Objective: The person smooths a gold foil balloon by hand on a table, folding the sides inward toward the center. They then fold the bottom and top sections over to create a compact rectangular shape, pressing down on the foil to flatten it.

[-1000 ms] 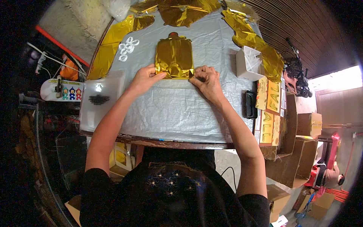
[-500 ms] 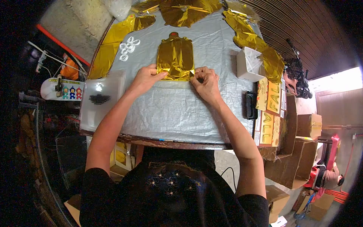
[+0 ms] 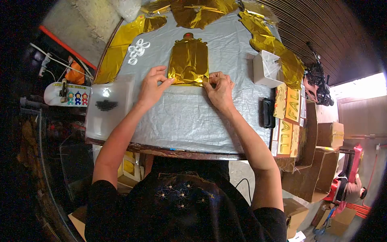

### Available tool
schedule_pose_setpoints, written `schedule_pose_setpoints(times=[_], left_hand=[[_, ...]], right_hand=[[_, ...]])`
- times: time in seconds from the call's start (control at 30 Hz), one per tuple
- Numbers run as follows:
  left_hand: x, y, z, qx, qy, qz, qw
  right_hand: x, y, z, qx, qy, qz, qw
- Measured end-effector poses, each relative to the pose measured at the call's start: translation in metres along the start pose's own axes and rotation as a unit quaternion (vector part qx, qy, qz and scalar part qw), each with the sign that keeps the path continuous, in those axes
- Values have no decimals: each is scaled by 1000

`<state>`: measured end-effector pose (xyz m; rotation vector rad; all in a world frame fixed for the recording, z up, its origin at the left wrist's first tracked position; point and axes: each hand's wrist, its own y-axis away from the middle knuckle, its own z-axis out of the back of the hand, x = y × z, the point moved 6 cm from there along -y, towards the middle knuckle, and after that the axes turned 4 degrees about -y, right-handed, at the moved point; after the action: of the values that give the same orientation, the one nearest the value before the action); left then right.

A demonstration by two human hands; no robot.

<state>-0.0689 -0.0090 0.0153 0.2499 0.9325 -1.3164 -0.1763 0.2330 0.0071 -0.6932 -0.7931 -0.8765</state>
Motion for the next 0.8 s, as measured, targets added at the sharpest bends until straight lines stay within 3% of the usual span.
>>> schedule_pose_setpoints(times=[0.2,0.27,0.57,0.63,0.8], left_hand=[[-3,2,-3,-11,-12,-14,1000],[-1,2,-5,-8,-15,-12,1000],[-5,0,-4,-2,-12,-9,1000],[-3,4,-4,9,9,39,999],[0,6,-6,10,-17,8,1000]], right_hand=[[-7,-2,-2,-17,25,-16,999],[8,0,1,-26,102,15,994],[-2,-2,-2,-3,74,-9,997],[1,-2,-1,-5,87,-8,996],[-7,-2,-2,3,81,-16,997]])
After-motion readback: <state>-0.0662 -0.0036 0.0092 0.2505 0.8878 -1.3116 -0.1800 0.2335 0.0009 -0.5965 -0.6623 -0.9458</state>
